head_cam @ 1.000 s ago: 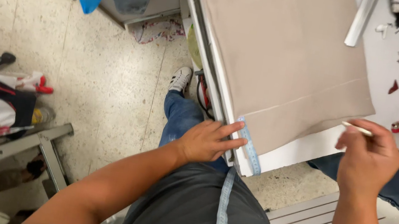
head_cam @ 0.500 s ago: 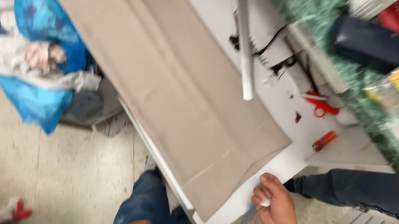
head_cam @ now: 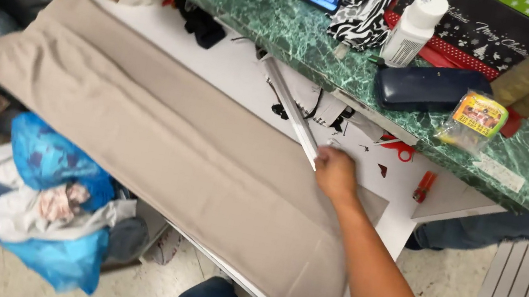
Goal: The person measures a piece of beige fabric on a table using a measuring tape and a ruler. They then use scissors to cut the fabric along the marked lines. Finally, the person uses a seam ripper to remove stitches from the cut fabric.
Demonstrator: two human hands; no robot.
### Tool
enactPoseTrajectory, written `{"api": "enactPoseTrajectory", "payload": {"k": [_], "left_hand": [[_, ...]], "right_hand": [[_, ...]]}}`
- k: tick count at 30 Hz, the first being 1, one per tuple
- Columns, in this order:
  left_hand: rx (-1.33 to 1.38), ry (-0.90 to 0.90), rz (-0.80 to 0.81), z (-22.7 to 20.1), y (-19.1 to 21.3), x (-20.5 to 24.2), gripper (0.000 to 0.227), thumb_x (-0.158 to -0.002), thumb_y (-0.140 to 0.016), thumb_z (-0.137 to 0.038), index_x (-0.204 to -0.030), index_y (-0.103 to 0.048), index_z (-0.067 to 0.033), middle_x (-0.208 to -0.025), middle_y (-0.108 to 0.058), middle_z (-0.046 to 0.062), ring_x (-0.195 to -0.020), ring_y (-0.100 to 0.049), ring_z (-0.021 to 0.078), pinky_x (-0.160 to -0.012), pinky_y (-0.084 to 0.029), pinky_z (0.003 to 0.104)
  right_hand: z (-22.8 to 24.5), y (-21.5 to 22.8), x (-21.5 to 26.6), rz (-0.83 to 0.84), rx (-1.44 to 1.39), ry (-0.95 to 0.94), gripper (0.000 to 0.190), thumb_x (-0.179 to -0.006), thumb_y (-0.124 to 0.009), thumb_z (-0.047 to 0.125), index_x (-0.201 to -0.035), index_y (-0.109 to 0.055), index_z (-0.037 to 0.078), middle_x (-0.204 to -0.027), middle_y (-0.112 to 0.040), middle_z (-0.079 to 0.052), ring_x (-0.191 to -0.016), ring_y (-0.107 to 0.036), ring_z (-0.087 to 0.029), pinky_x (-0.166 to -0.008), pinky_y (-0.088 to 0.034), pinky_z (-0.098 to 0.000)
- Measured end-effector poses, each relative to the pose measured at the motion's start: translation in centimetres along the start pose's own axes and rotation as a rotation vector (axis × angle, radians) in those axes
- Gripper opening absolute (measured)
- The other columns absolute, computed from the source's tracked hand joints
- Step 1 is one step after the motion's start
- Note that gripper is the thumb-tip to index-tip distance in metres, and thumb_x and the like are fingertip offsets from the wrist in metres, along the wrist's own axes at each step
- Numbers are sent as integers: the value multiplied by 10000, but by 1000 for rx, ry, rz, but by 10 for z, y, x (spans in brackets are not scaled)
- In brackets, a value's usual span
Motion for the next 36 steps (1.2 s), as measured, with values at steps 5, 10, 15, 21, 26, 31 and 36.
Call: {"api": "enactPoseTrajectory", "payload": {"k": [5,10,15,21,26,31,36], "left_hand": [[-74,-253,-225,-155,163,51,338,-834,-651,-509,-1121,-738,-353,-916,-816,-154,-784,-773,70,-778,-581,254],[-356,-607,-113,-303,236,75,240,-878,-624,-419,-1062,-716,-295,-989,-803,-55,-952,-756,213,-805,-562,397],[-70,-1068,-214,-417,242,96,364,-890,-647,-281,-1233,-682,-164,-966,-763,-37,-814,-726,173,-821,-558,335],[-257,-1153,14,-449,126,38,714,-837,-690,-262,-1489,-447,-102,-1459,-540,172,-1319,-531,350,-1122,-402,417],[-385,-1569,-266,-512,90,16,553,-812,-652,-240,-1347,-617,-102,-1353,-600,171,-1299,-508,381,-1150,-347,497],[-461,-1585,-366,-587,68,1,671,-742,-720,-343,-1369,-625,-124,-1376,-581,175,-1287,-506,390,-1148,-358,488],[-685,-1339,-258,-585,44,-7,611,-856,-567,-379,-1421,-542,-147,-1583,-382,187,-1474,-283,435,-1213,-195,563]], "right_hand": [[16,12,55,-174,-47,-154,332,-839,-694,232,-1149,-754,130,-1101,-701,-80,-1018,-675,-239,-989,-494,-322],[11,-13,8,-103,84,-255,596,-844,-759,328,-1387,-630,118,-1279,-649,-141,-1131,-645,-327,-955,-514,-416],[71,38,74,-319,60,-115,237,-888,-638,178,-1056,-780,88,-976,-702,-146,-880,-686,-364,-867,-516,-416],[104,32,307,-382,-517,-937,165,-942,-694,260,-969,-727,101,-758,-687,-44,-522,-641,-162,-514,-515,-310],[103,6,395,-478,-663,-1081,188,-947,-682,194,-1063,-663,47,-580,-666,-155,-477,-589,-216,-513,-496,-324],[98,2,434,-444,-697,-1075,120,-932,-713,106,-1034,-725,43,-537,-630,-128,-436,-543,-188,-466,-465,-300],[89,-12,462,-464,-874,-1112,81,-942,-686,98,-955,-640,33,-547,-631,-181,-418,-515,-229,-456,-431,-322]]}}
Point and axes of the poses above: each hand's wrist, its own x-axis away from the middle knuckle, its own y-axis out of the back of the hand, z = x × y, the point moved 6 cm from there along -x, towards the middle knuckle
